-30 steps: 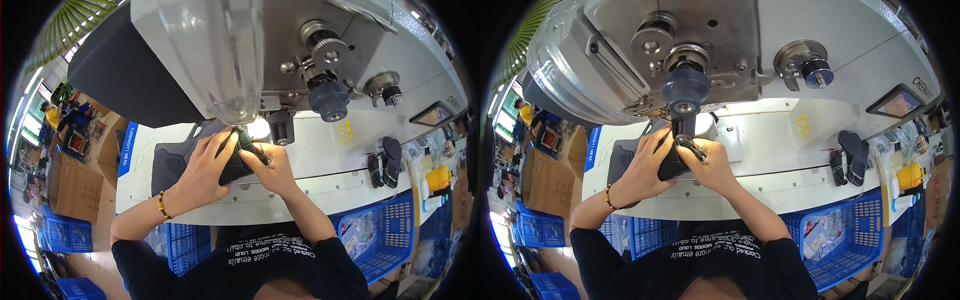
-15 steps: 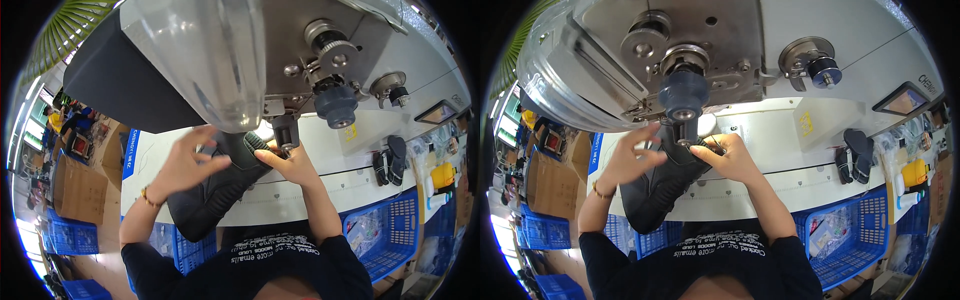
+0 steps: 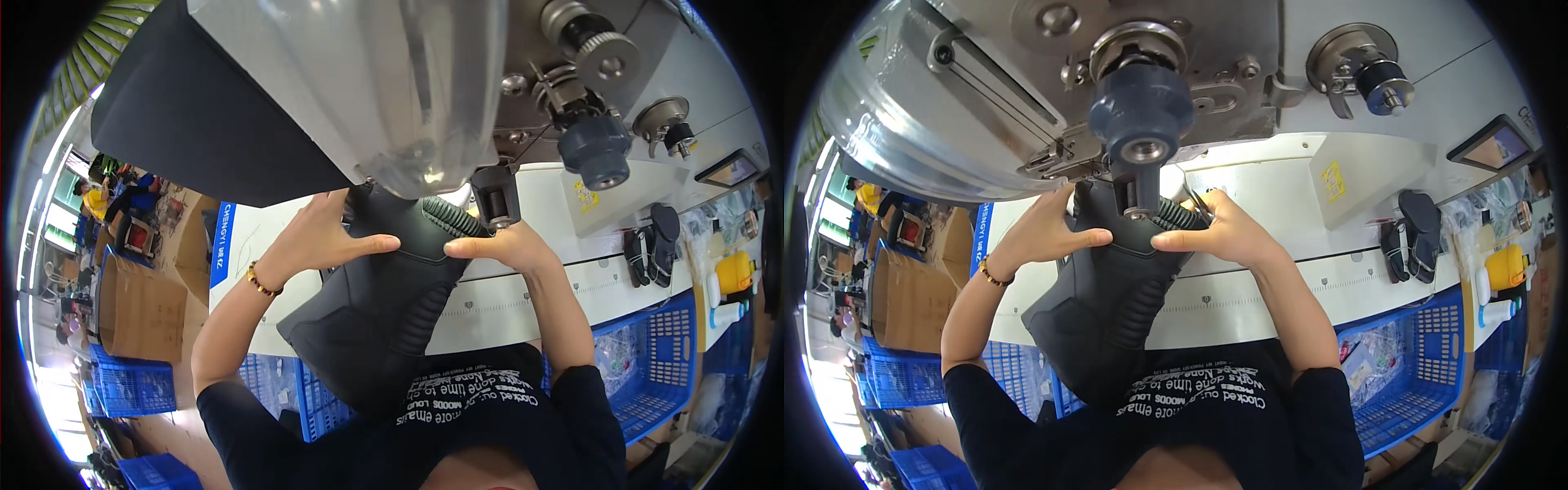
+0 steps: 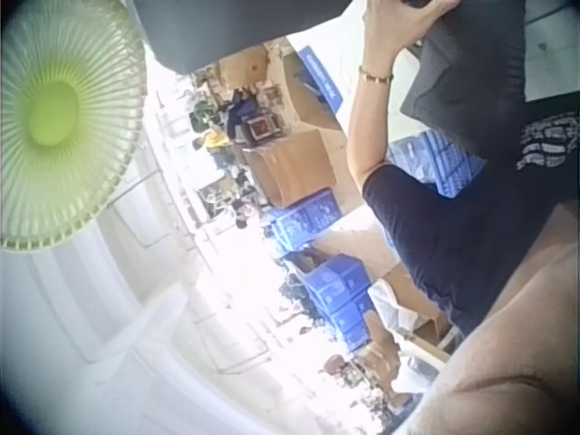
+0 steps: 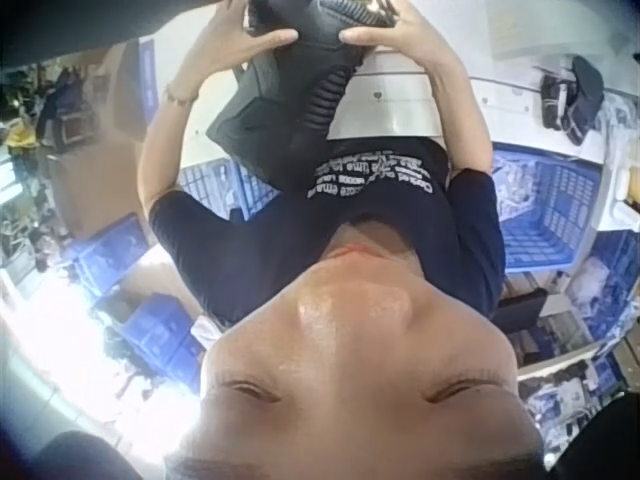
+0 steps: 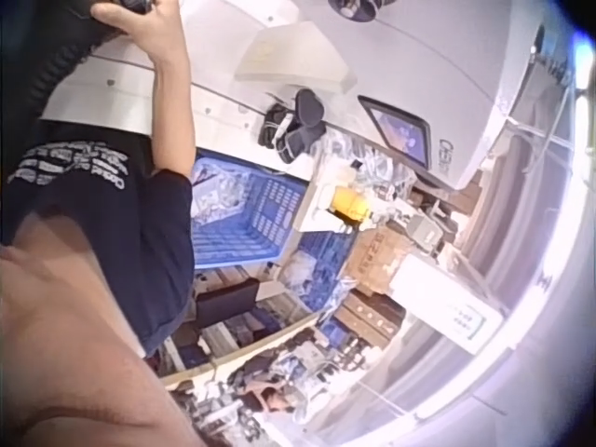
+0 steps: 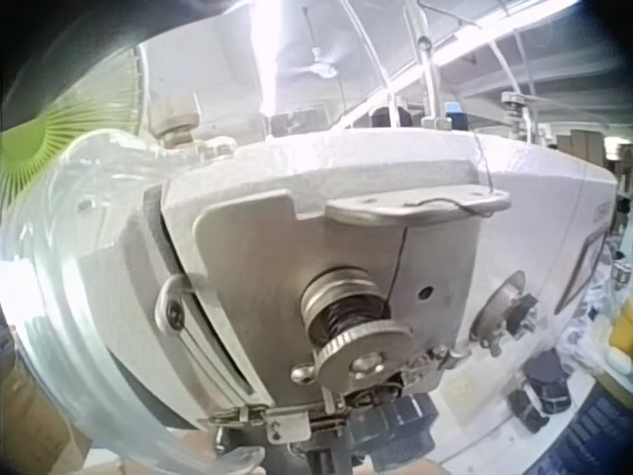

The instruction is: Sewing and trimming components of a black leather motorcycle boot using an industrial sewing machine.

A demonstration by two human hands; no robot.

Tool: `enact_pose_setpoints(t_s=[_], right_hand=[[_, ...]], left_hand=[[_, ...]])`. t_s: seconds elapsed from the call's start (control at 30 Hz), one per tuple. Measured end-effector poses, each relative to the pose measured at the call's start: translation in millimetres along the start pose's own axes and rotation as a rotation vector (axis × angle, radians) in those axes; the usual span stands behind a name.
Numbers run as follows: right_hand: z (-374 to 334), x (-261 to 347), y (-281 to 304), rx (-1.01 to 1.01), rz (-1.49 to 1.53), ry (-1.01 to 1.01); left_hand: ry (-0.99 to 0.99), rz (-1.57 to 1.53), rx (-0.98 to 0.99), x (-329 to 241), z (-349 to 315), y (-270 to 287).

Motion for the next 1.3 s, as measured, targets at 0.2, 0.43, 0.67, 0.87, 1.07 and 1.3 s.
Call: enact_pose_setpoints(t_s=[0.2,0.43,0.67,0.87,1.07,1.3], right_hand=[[-3,17,-4,-0.071,-0.057,0.100],[-14,10,4,-0.202,-0.026,0.188],[-8,13,16,-0.172,-0.108,0.088],[-8,6,16,-0.268,-0.023,0.085],[-7,8,20,-0.297,-0.057,0.140],[-12,13,16,-0.370,-0.089,0.207]], left_hand=[[-0.227,0.018,-0.039,-25,20,2],[-0.268,-0.343,0.272,-20,44,-19],[-0.321,-0.271,0.378,-26,48,-25],[-0.220,-0.310,0.365,-17,48,-19],[-0.109,-0.314,0.336,-16,53,-14],[0.018,-0.305,0.306,5,32,-4]])
Point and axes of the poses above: each hand's wrist, its own z-axis towards the middle knuckle, its own y-axis out of the back of the hand, x = y × z, the point moved 10 cm from there along z, towards the middle knuckle, and after that the axes turned 14 degrees about x, right-handed, at the moved point
